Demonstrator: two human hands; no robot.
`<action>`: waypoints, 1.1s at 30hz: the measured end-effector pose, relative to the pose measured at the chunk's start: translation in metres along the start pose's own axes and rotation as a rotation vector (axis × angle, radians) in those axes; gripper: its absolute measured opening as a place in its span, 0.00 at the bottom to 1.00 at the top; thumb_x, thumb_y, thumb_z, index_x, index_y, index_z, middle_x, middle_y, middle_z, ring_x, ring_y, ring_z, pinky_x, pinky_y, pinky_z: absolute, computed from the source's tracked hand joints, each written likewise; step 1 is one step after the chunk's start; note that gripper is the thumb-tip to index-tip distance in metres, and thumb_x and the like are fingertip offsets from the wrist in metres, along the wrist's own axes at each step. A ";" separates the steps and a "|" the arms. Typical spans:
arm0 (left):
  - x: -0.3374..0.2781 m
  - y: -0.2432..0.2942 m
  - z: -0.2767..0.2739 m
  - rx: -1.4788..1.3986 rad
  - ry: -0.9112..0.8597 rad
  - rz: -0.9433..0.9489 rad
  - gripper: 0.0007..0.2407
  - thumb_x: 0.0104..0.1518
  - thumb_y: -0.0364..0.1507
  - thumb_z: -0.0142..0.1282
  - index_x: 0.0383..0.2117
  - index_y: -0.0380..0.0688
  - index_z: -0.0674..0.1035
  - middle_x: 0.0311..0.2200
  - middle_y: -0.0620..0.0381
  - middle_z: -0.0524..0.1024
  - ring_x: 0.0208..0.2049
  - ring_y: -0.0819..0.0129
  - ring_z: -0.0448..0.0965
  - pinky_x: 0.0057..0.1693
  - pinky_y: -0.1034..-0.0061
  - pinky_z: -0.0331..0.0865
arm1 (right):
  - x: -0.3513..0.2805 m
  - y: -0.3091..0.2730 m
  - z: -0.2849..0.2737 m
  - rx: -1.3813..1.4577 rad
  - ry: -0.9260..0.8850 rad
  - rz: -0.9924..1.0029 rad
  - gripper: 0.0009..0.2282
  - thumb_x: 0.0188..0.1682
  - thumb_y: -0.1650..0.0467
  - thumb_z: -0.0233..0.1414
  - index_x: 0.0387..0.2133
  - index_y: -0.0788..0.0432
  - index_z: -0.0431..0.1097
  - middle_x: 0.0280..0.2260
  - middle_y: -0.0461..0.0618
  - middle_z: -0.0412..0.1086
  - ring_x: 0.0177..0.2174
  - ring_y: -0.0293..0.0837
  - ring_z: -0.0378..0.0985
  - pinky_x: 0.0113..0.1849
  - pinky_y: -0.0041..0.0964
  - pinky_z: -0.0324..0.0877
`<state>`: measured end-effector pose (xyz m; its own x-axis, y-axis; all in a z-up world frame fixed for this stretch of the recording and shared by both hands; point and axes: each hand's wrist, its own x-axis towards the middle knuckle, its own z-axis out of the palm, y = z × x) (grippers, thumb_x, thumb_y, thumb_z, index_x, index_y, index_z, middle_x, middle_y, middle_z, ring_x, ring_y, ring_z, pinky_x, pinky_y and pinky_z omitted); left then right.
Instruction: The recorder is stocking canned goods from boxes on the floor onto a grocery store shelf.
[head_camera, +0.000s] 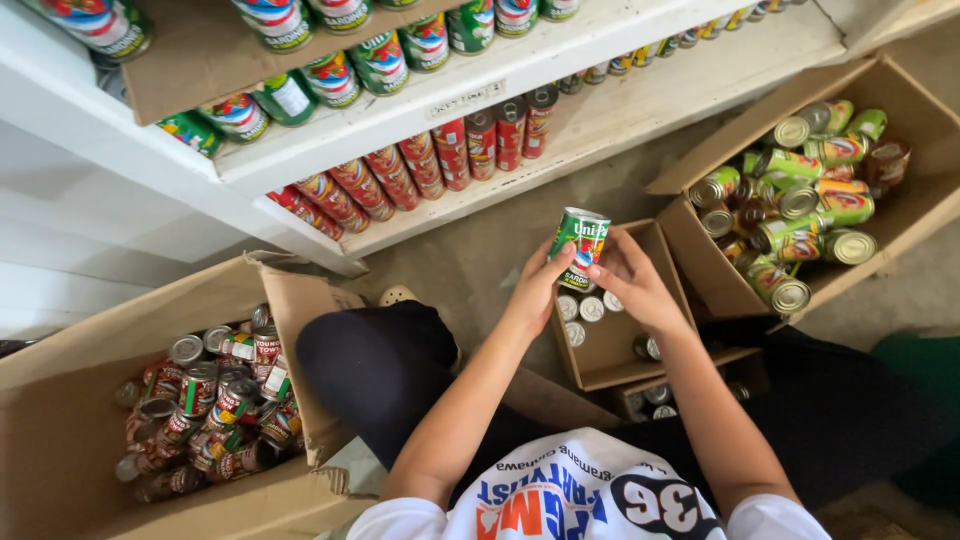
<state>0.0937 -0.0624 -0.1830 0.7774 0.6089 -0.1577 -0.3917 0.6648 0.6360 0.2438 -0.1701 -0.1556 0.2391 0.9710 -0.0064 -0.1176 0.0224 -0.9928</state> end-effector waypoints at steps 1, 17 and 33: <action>0.001 -0.001 -0.003 0.001 0.000 0.007 0.21 0.64 0.37 0.58 0.59 0.36 0.72 0.50 0.53 0.76 0.51 0.68 0.75 0.58 0.71 0.68 | 0.001 -0.006 0.009 -0.001 -0.005 -0.004 0.26 0.53 0.75 0.58 0.63 0.67 0.57 0.50 0.52 0.69 0.51 0.41 0.71 0.53 0.37 0.68; -0.037 0.097 0.043 0.717 0.086 0.490 0.24 0.57 0.35 0.65 0.57 0.36 0.71 0.48 0.50 0.80 0.49 0.67 0.81 0.56 0.72 0.74 | 0.026 -0.088 0.070 -0.282 0.186 -0.191 0.27 0.44 0.75 0.63 0.59 0.69 0.63 0.44 0.52 0.75 0.44 0.38 0.78 0.45 0.33 0.75; -0.071 0.257 0.054 0.908 0.567 1.152 0.24 0.48 0.33 0.75 0.47 0.34 0.77 0.40 0.51 0.83 0.38 0.70 0.81 0.47 0.75 0.76 | 0.127 -0.178 0.209 -0.521 0.102 -0.773 0.26 0.41 0.80 0.61 0.56 0.67 0.66 0.50 0.59 0.68 0.47 0.46 0.76 0.42 0.37 0.77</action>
<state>-0.0354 0.0420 0.0322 -0.0791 0.8006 0.5939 -0.0434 -0.5980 0.8003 0.0937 -0.0015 0.0451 0.1565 0.7053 0.6914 0.5502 0.5191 -0.6541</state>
